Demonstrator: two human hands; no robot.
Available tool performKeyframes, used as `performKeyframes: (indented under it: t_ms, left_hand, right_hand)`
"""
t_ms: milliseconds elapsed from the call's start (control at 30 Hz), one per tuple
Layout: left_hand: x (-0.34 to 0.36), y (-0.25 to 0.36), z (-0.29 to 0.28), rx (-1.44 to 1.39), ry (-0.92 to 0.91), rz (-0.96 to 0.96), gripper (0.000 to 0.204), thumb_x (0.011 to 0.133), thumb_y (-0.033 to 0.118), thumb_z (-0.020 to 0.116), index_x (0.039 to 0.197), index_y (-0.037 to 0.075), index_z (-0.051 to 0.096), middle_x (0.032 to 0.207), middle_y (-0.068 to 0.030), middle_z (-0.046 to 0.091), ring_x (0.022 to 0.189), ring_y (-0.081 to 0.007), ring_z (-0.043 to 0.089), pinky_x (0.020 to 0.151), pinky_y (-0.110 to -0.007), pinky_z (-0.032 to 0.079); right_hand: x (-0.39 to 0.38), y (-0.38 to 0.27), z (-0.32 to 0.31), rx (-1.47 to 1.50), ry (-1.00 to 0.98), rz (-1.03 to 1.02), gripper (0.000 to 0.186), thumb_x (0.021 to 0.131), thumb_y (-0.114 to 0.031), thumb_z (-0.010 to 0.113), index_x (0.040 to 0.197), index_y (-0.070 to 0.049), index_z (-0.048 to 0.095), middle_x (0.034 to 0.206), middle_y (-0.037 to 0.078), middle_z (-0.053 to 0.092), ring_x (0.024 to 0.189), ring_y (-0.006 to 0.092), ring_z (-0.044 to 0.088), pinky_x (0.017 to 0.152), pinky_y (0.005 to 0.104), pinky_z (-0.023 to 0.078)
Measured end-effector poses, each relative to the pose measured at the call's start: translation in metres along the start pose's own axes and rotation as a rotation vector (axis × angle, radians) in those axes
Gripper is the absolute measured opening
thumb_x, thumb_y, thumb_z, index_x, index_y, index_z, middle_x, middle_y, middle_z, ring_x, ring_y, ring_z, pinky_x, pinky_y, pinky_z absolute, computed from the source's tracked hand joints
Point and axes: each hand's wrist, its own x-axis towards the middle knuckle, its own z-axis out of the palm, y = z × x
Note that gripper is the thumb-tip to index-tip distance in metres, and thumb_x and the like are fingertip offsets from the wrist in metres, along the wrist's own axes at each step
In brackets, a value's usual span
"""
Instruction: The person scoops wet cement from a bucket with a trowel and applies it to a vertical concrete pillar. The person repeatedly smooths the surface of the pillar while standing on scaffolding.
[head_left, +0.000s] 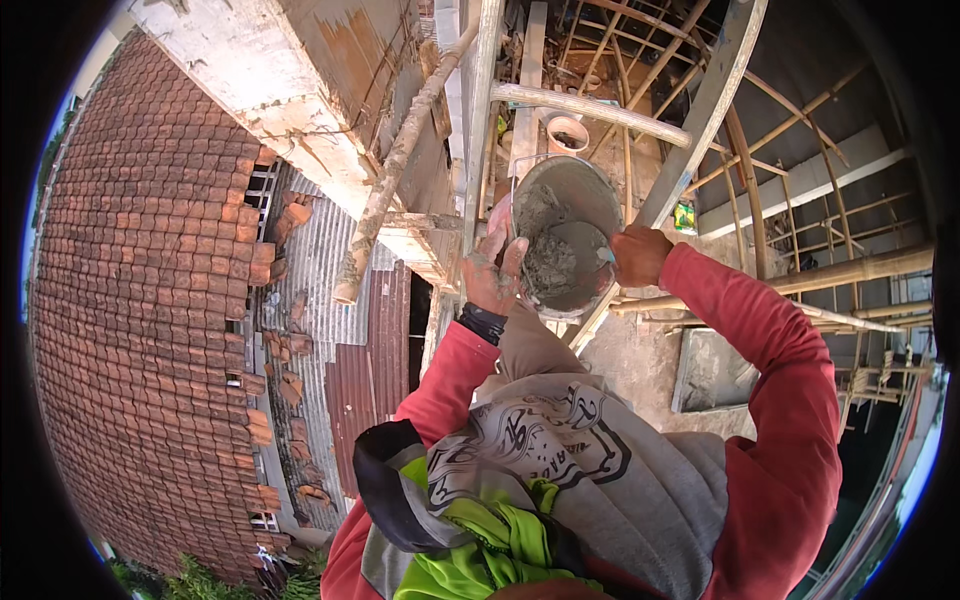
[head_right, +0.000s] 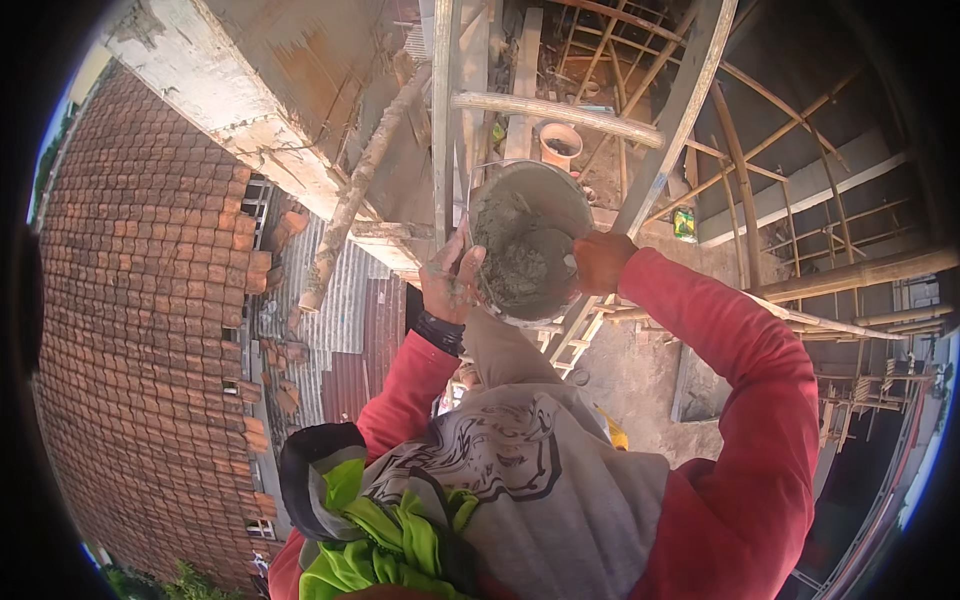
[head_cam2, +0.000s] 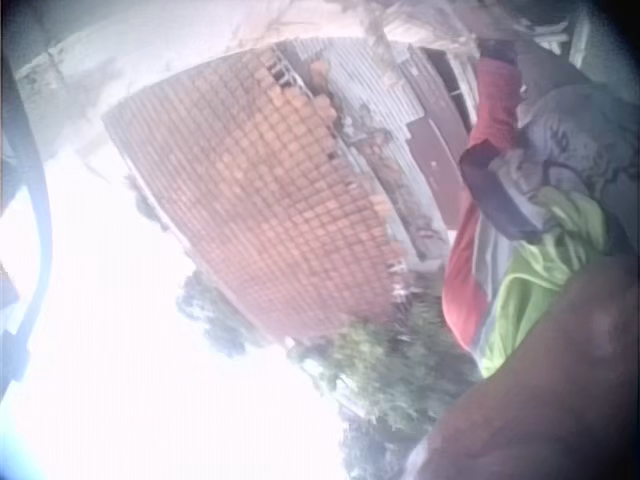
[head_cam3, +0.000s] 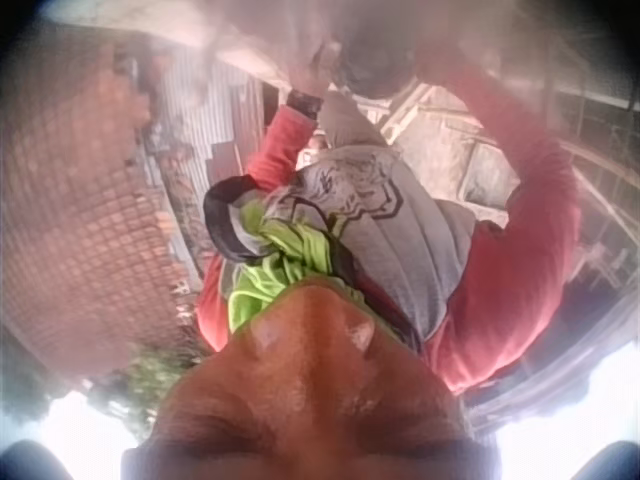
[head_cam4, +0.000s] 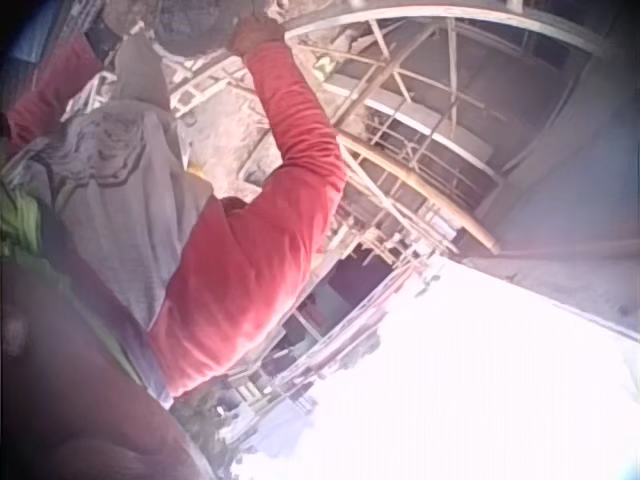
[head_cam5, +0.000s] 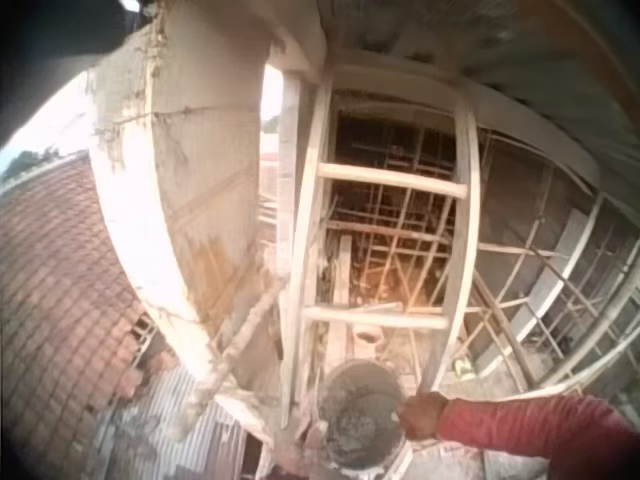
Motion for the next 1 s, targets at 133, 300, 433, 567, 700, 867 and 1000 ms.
performKeyframes:
  t_ms: [133,300,433,567,700,867,1000]
  left_hand:
    - [0.000,-0.007,-0.009,-0.009,0.066,0.023,0.051,0.103,0.024,0.071,0.140,-0.009,0.061,0.122,-0.0182,0.073,0.110,-0.0170,0.067,0.097,-0.032,0.053]
    - [0.008,-0.005,-0.027,0.094,0.037,-0.143,0.048,0.103,0.024,0.071,0.138,-0.008,0.063,0.113,-0.0132,0.075,0.102,-0.0130,0.066,0.092,-0.029,0.053]
    - [0.003,-0.036,-0.025,-0.131,0.227,-0.050,0.037,0.104,0.022,0.070,0.132,-0.003,0.069,0.087,-0.0023,0.066,0.068,-0.0075,0.058,0.054,-0.025,0.050]
    - [-0.003,-0.009,-0.043,-0.264,0.172,-0.358,0.053,0.103,0.031,0.071,0.138,-0.009,0.063,0.115,-0.0111,0.072,0.106,-0.0151,0.063,0.095,-0.031,0.050]
    - [0.000,-0.014,-0.045,-0.278,0.213,-0.280,0.046,0.103,0.028,0.072,0.128,-0.009,0.067,0.101,-0.0061,0.068,0.084,-0.0098,0.059,0.070,-0.026,0.049]
    - [-0.002,-0.070,-0.038,-0.192,0.231,-0.158,0.040,0.103,0.023,0.071,0.124,-0.010,0.069,0.105,-0.0080,0.072,0.093,-0.0117,0.063,0.083,-0.028,0.053]
    - [-0.002,-0.066,-0.041,-0.194,0.191,-0.231,0.037,0.103,0.025,0.070,0.124,-0.005,0.071,0.103,-0.0044,0.072,0.094,-0.0095,0.061,0.083,-0.027,0.052]
  right_hand:
    - [0.016,-0.011,0.052,0.717,-0.171,0.054,0.041,0.088,-0.029,0.076,0.107,0.007,0.070,0.090,0.023,0.071,0.072,0.0288,0.074,0.064,0.0424,0.059]
    - [-0.007,-0.018,0.038,0.898,0.030,-0.039,0.041,0.089,-0.027,0.077,0.107,0.008,0.067,0.087,0.020,0.067,0.057,0.0224,0.067,0.055,0.0382,0.056]
    - [0.003,0.003,0.057,0.688,0.364,-0.046,0.040,0.089,-0.028,0.073,0.113,0.003,0.069,0.097,0.023,0.072,0.079,0.0346,0.073,0.072,0.0473,0.059]
    - [-0.003,0.001,0.032,0.385,0.439,0.228,0.040,0.082,-0.024,0.072,0.121,-0.011,0.073,0.109,0.020,0.075,0.104,0.0407,0.072,0.093,0.0555,0.053]
    - [-0.014,0.007,0.018,0.313,0.473,0.310,0.039,0.080,-0.025,0.075,0.118,-0.015,0.075,0.105,0.017,0.076,0.105,0.0404,0.072,0.095,0.0544,0.052]
    - [-0.050,0.003,-0.032,0.103,0.628,0.298,0.038,0.078,-0.025,0.077,0.115,-0.017,0.078,0.099,0.016,0.078,0.097,0.0389,0.073,0.085,0.0531,0.055]
    - [-0.089,-0.019,-0.104,0.046,0.864,0.072,0.031,0.075,-0.023,0.080,0.106,-0.018,0.081,0.078,0.014,0.075,0.075,0.0367,0.073,0.069,0.0473,0.056]
